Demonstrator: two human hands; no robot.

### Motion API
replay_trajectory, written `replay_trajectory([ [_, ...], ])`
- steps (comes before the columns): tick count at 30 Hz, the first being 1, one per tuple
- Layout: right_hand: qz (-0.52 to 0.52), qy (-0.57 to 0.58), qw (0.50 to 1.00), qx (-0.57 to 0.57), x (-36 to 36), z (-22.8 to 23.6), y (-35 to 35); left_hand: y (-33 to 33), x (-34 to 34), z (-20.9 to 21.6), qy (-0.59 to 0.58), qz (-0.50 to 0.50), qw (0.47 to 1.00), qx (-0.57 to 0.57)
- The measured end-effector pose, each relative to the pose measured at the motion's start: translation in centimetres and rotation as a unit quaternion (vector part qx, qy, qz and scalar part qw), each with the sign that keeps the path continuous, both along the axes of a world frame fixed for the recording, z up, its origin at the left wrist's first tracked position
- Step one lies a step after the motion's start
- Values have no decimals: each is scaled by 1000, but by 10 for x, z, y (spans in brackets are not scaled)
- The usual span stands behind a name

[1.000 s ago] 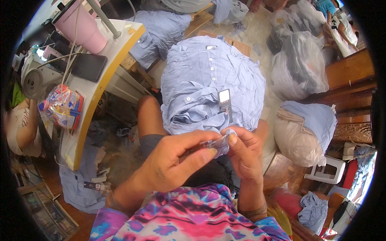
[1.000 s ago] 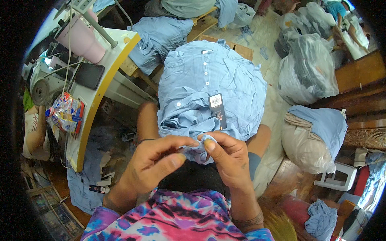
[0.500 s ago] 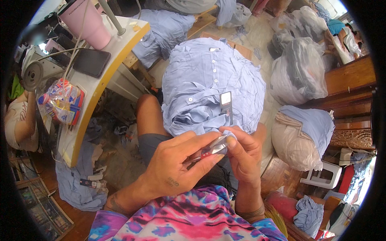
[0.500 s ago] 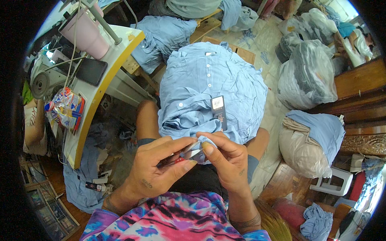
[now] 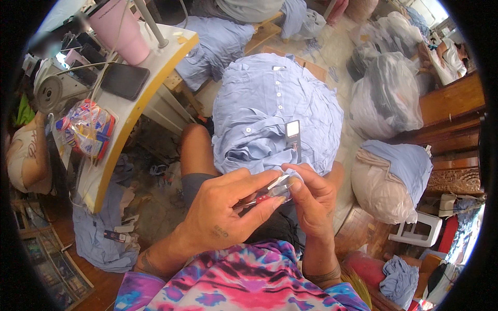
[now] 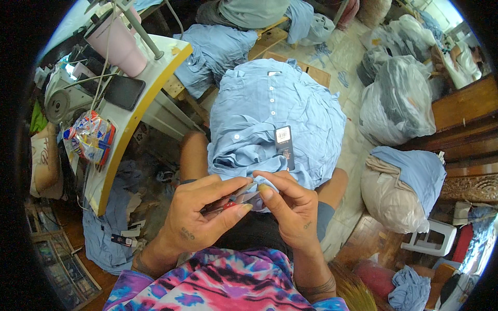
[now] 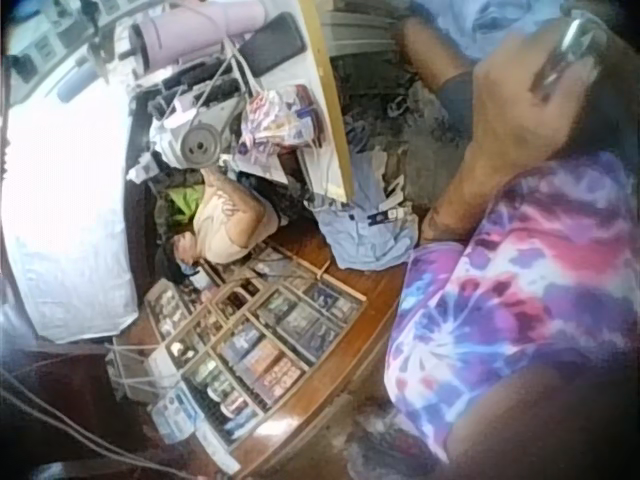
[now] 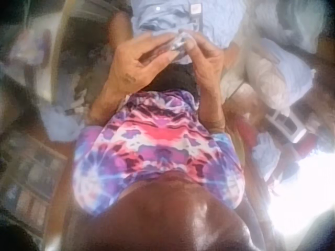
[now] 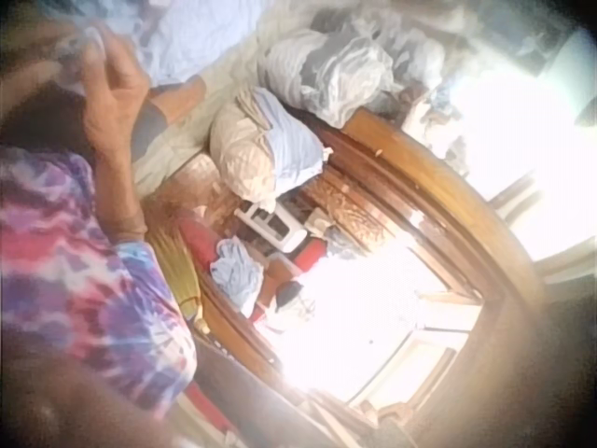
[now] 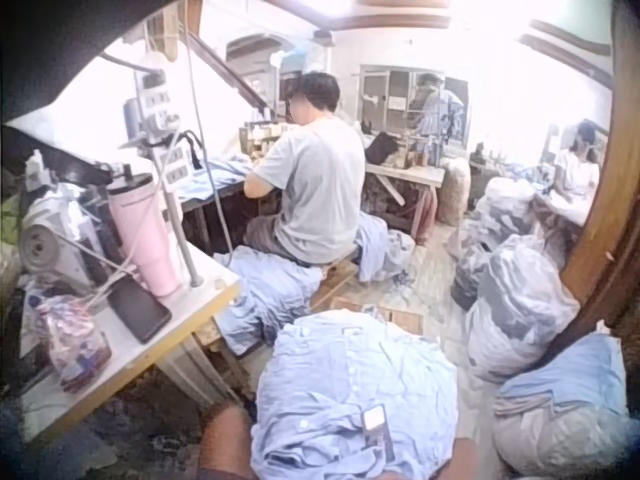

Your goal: The person uses a pair of snips to trim loose threads from several light blue collared shirts and then removes paper tags from the necklines.

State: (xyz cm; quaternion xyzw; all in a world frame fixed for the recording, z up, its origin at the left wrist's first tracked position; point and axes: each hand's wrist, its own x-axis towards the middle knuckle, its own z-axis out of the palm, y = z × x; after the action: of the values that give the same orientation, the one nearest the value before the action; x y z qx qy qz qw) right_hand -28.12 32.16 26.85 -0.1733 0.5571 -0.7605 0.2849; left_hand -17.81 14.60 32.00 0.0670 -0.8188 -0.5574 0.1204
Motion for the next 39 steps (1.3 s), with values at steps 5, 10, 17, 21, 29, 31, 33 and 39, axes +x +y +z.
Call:
replay_trajectory([
  [5, -6, 6, 1000, -6, 3, 0, -3, 0, 3, 1, -1, 5, 1000, -2],
  [10, -6, 25, 1000, 14, 5, 2, -2, 0, 5, 1, 1, 11, 1000, -15],
  [17, -31, 63, 997, 32, 9, 5, -8, -3, 6, 2, 6, 27, 999, -33],
  [21, -16, 125, 984, 124, 8, 5, -5, -5, 7, 1, -17, 38, 997, -58],
  [29, -28, 106, 990, 84, 5, 5, -14, -12, 0, -7, 29, 46, 996, -77],
  [31, -21, 90, 994, 67, 4, 3, -16, -13, -1, 2, 52, 52, 994, -80],
  [33, -19, 100, 994, 40, 3, 4, -18, -13, -1, 4, 78, 62, 991, -87],
  [39, -14, 115, 989, 95, 2, 13, -14, -8, -9, -2, 73, 77, 991, -79],
])
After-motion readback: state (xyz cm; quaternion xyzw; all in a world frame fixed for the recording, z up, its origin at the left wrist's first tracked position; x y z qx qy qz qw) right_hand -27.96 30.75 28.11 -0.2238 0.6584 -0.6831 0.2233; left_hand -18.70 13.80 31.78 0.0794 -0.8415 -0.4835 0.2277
